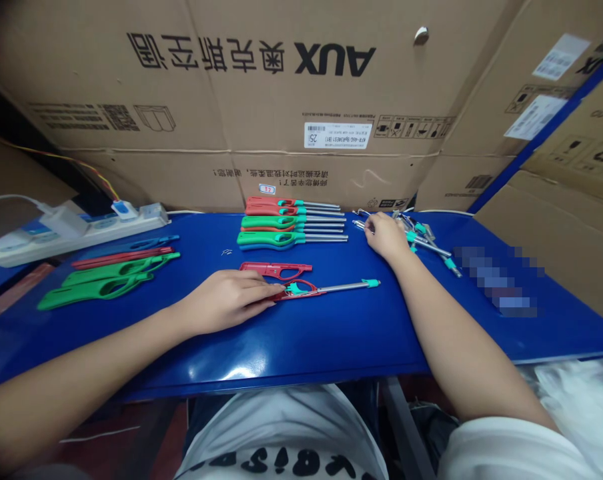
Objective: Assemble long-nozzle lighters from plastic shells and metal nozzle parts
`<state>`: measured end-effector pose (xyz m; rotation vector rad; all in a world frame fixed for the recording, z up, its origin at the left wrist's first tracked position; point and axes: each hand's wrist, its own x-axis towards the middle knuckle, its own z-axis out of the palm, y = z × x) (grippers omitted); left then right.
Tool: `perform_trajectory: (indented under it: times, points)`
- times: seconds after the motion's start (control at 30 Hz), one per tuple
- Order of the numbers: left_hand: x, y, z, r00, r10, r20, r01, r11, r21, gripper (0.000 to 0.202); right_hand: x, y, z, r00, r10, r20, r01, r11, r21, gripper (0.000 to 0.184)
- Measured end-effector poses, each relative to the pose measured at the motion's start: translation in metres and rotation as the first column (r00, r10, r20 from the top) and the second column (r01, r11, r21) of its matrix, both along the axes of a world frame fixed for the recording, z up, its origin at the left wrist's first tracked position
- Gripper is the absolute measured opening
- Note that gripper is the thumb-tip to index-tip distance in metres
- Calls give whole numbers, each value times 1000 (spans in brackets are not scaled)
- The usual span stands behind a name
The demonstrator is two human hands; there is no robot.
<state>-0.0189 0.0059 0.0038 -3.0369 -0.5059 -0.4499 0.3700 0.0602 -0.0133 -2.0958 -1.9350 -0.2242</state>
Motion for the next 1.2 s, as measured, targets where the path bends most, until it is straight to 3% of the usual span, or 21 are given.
perform_trajectory:
  times: [0.17, 0.33, 0.6, 0.7, 0.83, 0.9, 1.0, 1.13, 1.2]
  points:
    - [0, 0, 0, 1000, -7, 5, 7, 1000, -1, 32, 1, 4, -5, 997, -70, -17, 70, 998, -4, 32]
    - [0, 0, -1, 999, -19, 40, 19, 1000, 15, 30, 2, 5, -9, 993, -113, -27, 113, 994, 6, 26]
    - [0, 1, -1, 999, -18, 46, 18, 1000, 2, 30, -6, 3, -1, 986, -91, -139, 119, 970, 210, 28]
    - [1, -1, -1, 997, -11, 77, 13, 999, -30, 31, -13, 2, 3, 966, 47, -255, 58, 919, 389, 22]
    - [6, -5, 0, 960, 60, 275, -16, 987, -163, 37, -42, -12, 18, 863, 397, -313, -148, 791, 594, 19]
    - [9, -8, -1, 906, 168, 387, -49, 953, -300, 41, -67, -26, 27, 801, 509, -315, -237, 753, 614, 19]
    - [15, -11, -4, 804, 356, 477, -66, 850, -523, 48, -110, -52, 34, 694, 631, -346, -376, 728, 573, 13]
    - [22, -12, -9, 724, 467, 508, 78, 676, -733, 41, -152, -77, 27, 551, 726, -413, -535, 686, 492, 8]
    - [24, -12, -11, 698, 477, 533, 157, 625, -765, 32, -163, -83, 20, 509, 756, -411, -597, 654, 465, 5]
